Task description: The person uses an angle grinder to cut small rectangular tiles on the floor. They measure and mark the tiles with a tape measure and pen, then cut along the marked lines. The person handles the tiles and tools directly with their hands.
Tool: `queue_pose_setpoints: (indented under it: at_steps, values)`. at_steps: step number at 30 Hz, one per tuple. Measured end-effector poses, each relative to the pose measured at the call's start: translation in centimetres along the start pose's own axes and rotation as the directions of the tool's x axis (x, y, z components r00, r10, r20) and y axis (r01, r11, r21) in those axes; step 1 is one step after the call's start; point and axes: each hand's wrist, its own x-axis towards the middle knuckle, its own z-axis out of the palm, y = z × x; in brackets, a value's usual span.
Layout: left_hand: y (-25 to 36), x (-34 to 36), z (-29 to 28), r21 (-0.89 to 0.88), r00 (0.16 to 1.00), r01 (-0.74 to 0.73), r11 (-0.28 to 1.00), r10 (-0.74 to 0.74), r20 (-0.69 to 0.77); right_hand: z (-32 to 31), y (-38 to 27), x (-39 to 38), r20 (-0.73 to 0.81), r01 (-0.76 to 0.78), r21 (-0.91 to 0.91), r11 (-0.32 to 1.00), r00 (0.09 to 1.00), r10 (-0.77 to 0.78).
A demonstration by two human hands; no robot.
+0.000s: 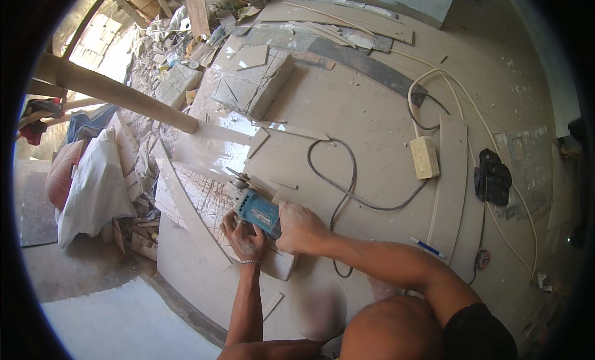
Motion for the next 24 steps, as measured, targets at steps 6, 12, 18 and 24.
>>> queue_pose_setpoints:
  at_steps: [6, 12, 18, 24]
  values:
    - [-0.1, 0.0, 0.1, 0.008, 1.0, -0.026, 1.0, 0.026, -0.018, -0.9, -1.3, 0.5, 0.048, -0.08, 0.053, 0.995, 0.996, 0.078]
    - [0.2, 0.1, -0.1, 0.028, 1.0, -0.01, 1.0, 0.009, 0.008, 0.0, -0.1, -0.3, -0.014, -0.032, -0.007, 0.999, 0.999, 0.032]
    - [0.5, 0.3, 0.2, -0.048, 0.999, -0.002, 0.999, 0.0, -0.033, -0.4, 1.0, -2.3, -0.053, -0.031, 0.003, 1.0, 0.998, 0.031]
    - [-0.3, -0.1, 0.4, -0.01, 0.999, -0.032, 0.999, 0.032, -0.029, -0.7, 0.2, -2.2, -0.044, -0.018, 0.019, 1.0, 0.999, 0.019]
